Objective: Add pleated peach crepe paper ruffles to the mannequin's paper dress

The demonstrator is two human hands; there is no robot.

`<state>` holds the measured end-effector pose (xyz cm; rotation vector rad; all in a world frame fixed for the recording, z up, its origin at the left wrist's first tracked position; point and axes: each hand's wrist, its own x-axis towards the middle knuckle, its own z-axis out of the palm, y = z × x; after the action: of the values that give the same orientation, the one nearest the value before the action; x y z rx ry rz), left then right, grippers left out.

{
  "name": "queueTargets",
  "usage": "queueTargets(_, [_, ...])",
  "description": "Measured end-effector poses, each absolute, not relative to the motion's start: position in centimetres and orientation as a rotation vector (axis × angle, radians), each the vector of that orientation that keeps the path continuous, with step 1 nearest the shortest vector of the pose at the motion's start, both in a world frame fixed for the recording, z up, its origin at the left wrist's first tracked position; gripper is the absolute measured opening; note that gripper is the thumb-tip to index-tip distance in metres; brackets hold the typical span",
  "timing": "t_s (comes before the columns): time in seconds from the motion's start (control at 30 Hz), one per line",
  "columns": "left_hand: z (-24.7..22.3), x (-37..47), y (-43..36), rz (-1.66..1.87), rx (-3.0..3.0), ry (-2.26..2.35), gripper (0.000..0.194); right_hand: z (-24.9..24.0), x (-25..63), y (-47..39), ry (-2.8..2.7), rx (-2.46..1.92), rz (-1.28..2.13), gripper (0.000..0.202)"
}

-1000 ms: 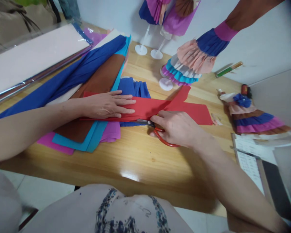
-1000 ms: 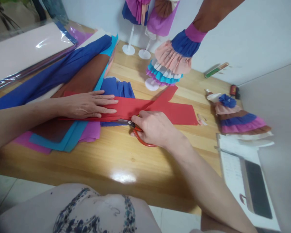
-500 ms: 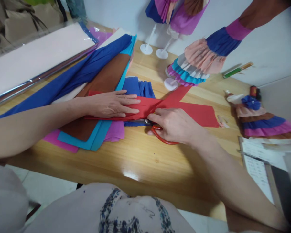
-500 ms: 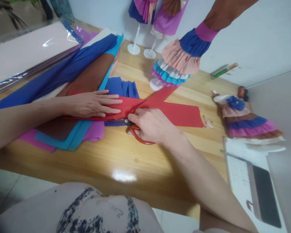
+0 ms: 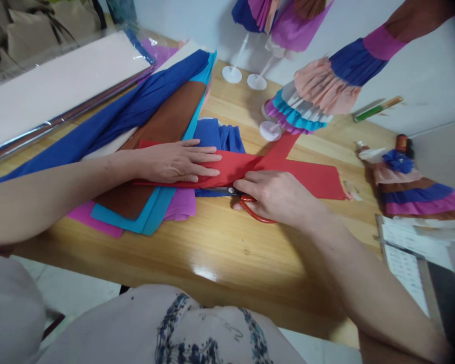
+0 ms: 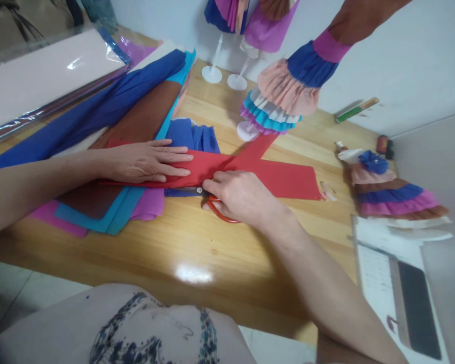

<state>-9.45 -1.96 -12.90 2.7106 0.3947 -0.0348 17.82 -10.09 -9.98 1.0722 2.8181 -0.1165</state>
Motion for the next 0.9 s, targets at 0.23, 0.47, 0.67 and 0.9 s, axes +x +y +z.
queueTargets(0.23, [-13.0,-9.5,-2.1,-0.007,2.730,0.390,0.045,-9.8,16.8,-10.3,2.830,1.119,-0.076,0.022])
queueTargets(0.47, [-13.6,-9.6,-1.8,0.002,2.706,0.395,0.042,-9.6,15.2,-10.1,2.796,1.093,-0.058,0.023])
queueTargets(0.67, [-13.3,-9.4,-1.9,-0.017,2.698,0.401,0.044,-10.2,15.6,-9.7,2.831,1.030,-0.075,0.025])
queueTargets(0.9, [-13.4,-9.4,-1.9,-0.018,2.686,0.396,0.045,-10.4,15.8,-9.9,2.838,1.021,-0.064,0.025])
